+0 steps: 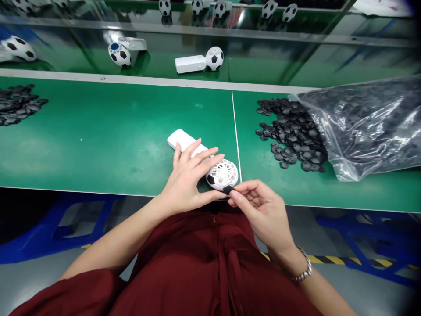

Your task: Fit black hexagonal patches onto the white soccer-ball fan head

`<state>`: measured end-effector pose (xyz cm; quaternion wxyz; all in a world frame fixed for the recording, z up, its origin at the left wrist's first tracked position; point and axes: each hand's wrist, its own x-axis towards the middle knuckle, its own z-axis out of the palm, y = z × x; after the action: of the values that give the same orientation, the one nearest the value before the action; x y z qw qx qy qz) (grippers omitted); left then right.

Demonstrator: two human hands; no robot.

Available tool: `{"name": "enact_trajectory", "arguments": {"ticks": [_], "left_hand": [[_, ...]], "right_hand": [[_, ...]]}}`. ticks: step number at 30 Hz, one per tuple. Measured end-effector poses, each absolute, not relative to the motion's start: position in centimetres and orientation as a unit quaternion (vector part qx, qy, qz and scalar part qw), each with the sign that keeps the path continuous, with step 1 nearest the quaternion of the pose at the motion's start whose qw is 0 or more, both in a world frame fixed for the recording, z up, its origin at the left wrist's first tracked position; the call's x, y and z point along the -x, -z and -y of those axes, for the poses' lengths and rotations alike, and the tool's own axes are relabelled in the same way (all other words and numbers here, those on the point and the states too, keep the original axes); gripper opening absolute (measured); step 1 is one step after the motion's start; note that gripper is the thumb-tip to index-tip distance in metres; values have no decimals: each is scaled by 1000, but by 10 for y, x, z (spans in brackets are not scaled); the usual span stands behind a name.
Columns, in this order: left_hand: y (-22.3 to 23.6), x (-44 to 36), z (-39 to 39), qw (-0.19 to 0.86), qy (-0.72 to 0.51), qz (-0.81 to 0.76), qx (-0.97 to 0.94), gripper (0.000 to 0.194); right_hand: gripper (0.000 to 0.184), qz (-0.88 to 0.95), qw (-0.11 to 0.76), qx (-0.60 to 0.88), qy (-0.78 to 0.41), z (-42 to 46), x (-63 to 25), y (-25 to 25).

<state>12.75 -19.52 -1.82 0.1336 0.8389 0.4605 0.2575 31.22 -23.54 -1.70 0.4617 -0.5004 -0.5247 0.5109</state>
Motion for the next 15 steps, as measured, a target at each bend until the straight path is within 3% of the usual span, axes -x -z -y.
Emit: {"name": "enact_trajectory", "arguments": {"ticks": [8, 15], "left_hand": [[17, -128, 194, 145, -262, -451, -841, 74], [17, -130, 196, 145, -274, -458, -833, 63]], "right_hand": [[10, 524, 458, 513, -502, 232, -310, 13], [11, 534, 428, 516, -516, 229, -314, 12]]}}
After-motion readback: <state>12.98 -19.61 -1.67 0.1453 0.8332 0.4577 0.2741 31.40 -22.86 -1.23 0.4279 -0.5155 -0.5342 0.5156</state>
